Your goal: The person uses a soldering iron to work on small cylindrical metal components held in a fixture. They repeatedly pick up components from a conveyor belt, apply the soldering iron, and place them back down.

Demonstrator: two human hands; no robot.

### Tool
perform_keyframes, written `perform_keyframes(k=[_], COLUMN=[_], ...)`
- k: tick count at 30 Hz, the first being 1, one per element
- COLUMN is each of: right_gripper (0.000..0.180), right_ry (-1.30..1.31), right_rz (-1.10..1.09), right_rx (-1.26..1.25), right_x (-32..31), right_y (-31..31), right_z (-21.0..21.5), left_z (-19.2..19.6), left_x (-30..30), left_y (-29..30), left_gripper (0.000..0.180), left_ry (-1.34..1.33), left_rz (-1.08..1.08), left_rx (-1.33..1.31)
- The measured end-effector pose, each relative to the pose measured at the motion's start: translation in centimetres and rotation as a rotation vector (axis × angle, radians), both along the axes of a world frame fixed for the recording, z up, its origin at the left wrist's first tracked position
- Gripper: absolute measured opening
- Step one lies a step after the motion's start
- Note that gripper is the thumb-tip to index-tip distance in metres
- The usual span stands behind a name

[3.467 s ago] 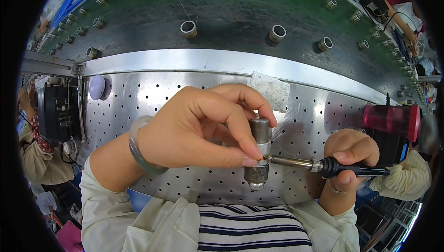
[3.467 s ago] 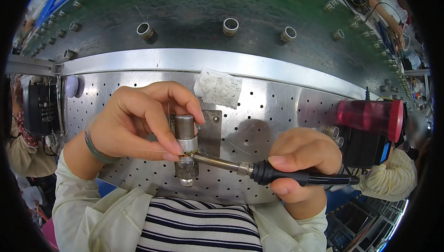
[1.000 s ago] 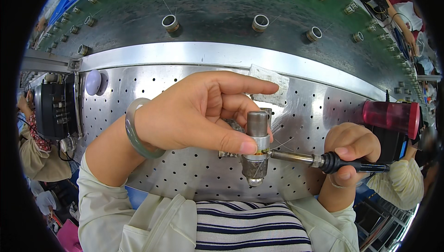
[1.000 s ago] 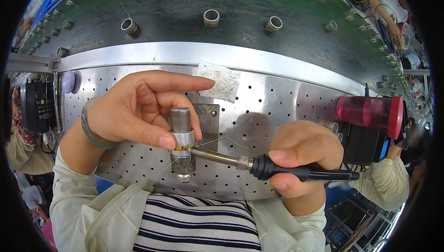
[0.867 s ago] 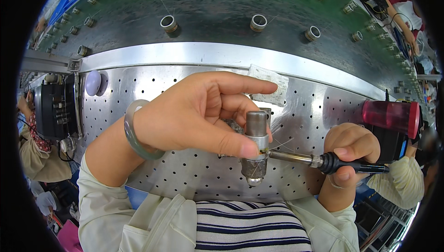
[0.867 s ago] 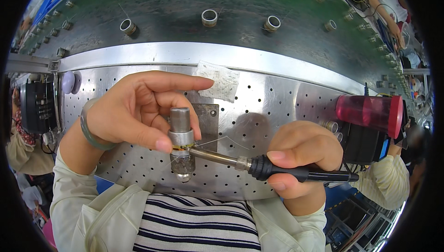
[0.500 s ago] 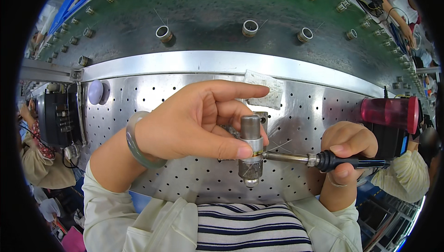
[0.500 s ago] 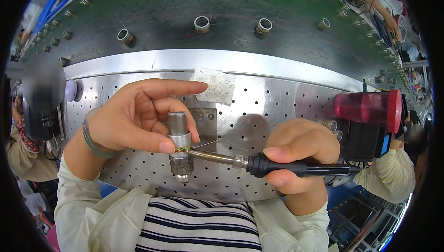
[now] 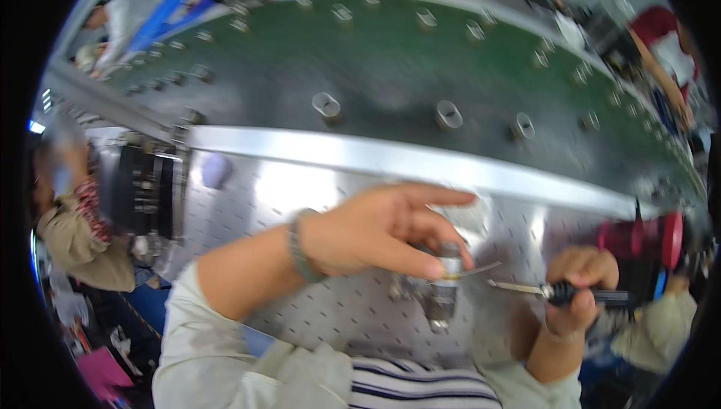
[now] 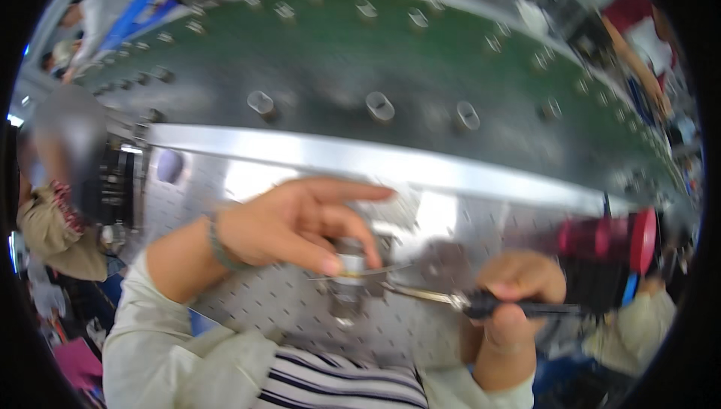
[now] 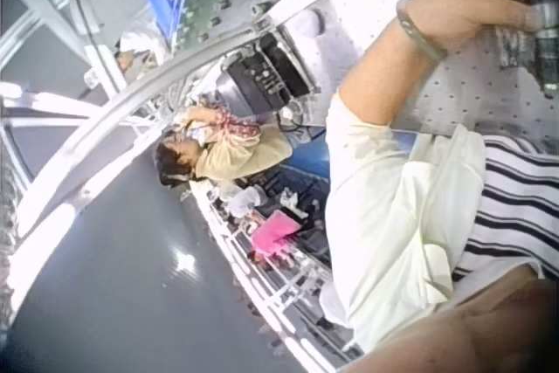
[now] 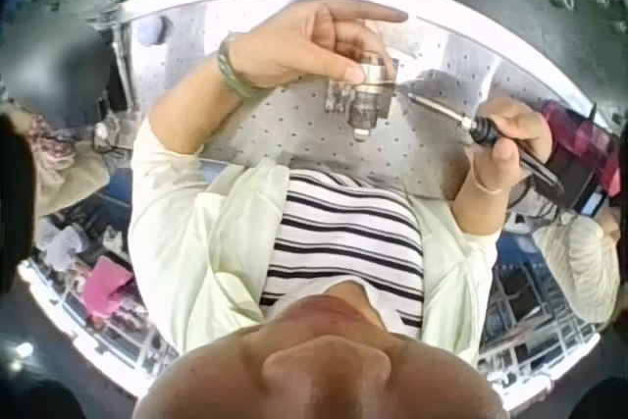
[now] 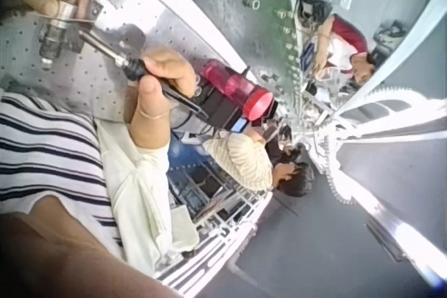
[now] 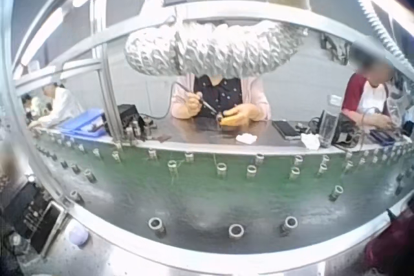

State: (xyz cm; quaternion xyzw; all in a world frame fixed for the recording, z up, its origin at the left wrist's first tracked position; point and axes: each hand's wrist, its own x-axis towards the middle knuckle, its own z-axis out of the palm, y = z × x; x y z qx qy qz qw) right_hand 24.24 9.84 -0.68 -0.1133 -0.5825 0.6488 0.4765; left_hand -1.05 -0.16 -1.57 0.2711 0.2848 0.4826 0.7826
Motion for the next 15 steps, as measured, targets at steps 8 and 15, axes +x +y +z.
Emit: perform_keyframes(k=[8, 15], right_gripper=[0.038, 0.031], right_ry=[-0.038, -0.004], right_rz=[-0.199, -0.105], right_rx=[-0.027, -0.077], right_x=[1.0, 0.5], right_y=[-0.4, -0.2], right_z=[0.4, 0.8], left_z=[1.7, -0.5], left_x=[-8.3, -25.6], left_y=[2.1, 0.1], left_gripper=[0.039, 0.028], left_ry=[0.915, 2.08], left_rz=[0.641, 0.924], left_rx=[0.226, 0.033])
